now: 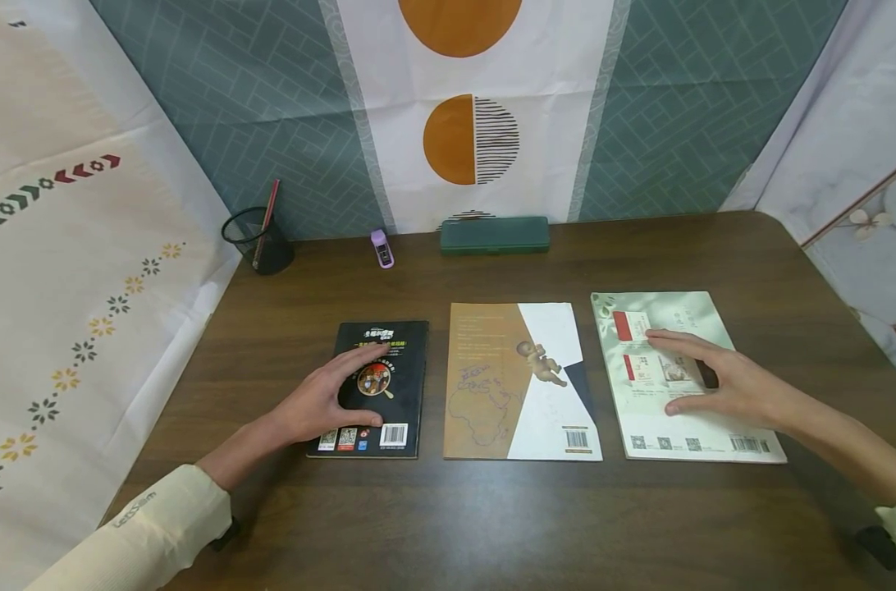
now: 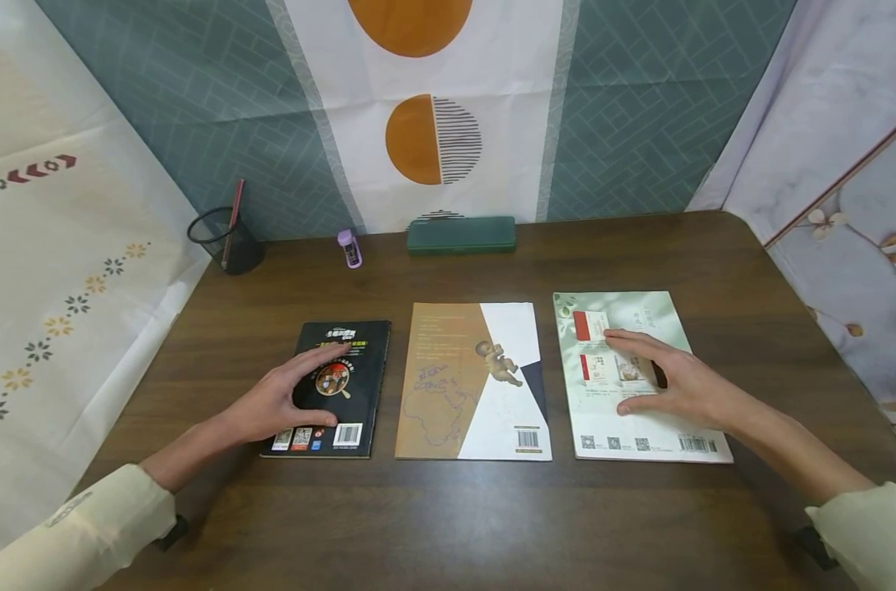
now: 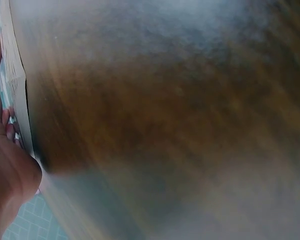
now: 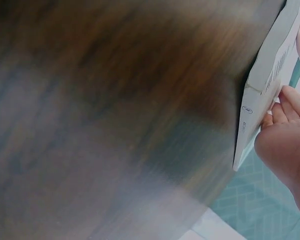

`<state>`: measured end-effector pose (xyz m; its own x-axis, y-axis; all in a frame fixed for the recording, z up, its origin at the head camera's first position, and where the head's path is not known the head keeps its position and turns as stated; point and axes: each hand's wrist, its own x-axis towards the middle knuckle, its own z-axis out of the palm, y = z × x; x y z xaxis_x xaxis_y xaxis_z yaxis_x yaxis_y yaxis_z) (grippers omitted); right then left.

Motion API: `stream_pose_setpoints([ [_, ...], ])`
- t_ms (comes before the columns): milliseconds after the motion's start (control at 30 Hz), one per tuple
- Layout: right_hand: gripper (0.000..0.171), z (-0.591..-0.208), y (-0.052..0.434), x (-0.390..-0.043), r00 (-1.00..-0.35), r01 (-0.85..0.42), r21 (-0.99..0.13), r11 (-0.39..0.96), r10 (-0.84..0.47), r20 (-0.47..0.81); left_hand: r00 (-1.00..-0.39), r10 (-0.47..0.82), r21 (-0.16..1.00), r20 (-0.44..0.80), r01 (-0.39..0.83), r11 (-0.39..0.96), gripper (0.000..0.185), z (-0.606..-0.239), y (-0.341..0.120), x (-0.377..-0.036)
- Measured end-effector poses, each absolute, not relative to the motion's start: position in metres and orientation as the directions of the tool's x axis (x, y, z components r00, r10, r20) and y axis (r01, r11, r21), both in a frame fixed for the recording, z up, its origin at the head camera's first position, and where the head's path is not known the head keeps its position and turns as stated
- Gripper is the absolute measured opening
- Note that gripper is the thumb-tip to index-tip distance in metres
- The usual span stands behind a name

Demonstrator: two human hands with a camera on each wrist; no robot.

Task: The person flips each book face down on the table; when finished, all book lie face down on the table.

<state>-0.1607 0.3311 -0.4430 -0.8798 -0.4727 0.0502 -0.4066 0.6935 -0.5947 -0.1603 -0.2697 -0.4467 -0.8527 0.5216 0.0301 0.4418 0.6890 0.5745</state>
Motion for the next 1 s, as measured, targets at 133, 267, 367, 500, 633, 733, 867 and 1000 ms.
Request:
stream_pose_setpoints([
  [133, 0.1, -0.4426, 0.332, -0.161, -0.878, -0.407, -0.598, 0.691, -0.476, 0.047, -0.853, 0.521, 0.575, 0.031, 0.442, 0.689, 0.103, -0.4466, -0.2688, -0.1604],
  [267, 0.1, -0.4424, 0.3328, -0.1609, -0.88, -0.393, -0.612, 0.687, -0.473, 0.034, -0.852, 0.523, 0.575, 0.032, 0.444, 0.687, 0.103, -0.4465, -0.2683, -0.1603],
  [367, 0.1, -0.4422, 0.3337, -0.1607, -0.883, -0.374, -0.634, 0.677, -0.469, 0.02, -0.85, 0.526, 0.575, 0.034, 0.447, 0.685, 0.103, -0.4464, -0.2679, -0.1606],
  [500, 0.1, -0.4423, 0.3339, -0.1607, -0.882, -0.377, -0.632, 0.677, -0.47, 0.023, -0.847, 0.53, 0.578, 0.035, 0.45, 0.681, 0.102, -0.446, -0.2678, -0.1609],
  [633, 0.1, -0.4421, 0.3345, -0.1606, -0.881, -0.387, -0.618, 0.685, -0.471, 0.03, -0.846, 0.532, 0.577, 0.037, 0.453, 0.68, 0.102, -0.4461, -0.2674, -0.1613],
  [733, 0.099, -0.4425, 0.3352, -0.161, -0.881, -0.389, -0.611, 0.689, -0.472, 0.027, -0.846, 0.532, 0.576, 0.037, 0.453, 0.68, 0.103, -0.4465, -0.2674, -0.1614],
  [867, 0.099, -0.4431, 0.336, -0.1622, -0.878, -0.394, -0.612, 0.686, -0.478, 0.029, -0.845, 0.533, 0.578, 0.038, 0.454, 0.678, 0.103, -0.4468, -0.2674, -0.1615],
  [1000, 0.099, -0.443, 0.3361, -0.1625, -0.877, -0.393, -0.614, 0.684, -0.479, 0.029, -0.845, 0.534, 0.579, 0.039, 0.455, 0.677, 0.103, -0.4466, -0.2672, -0.1617],
])
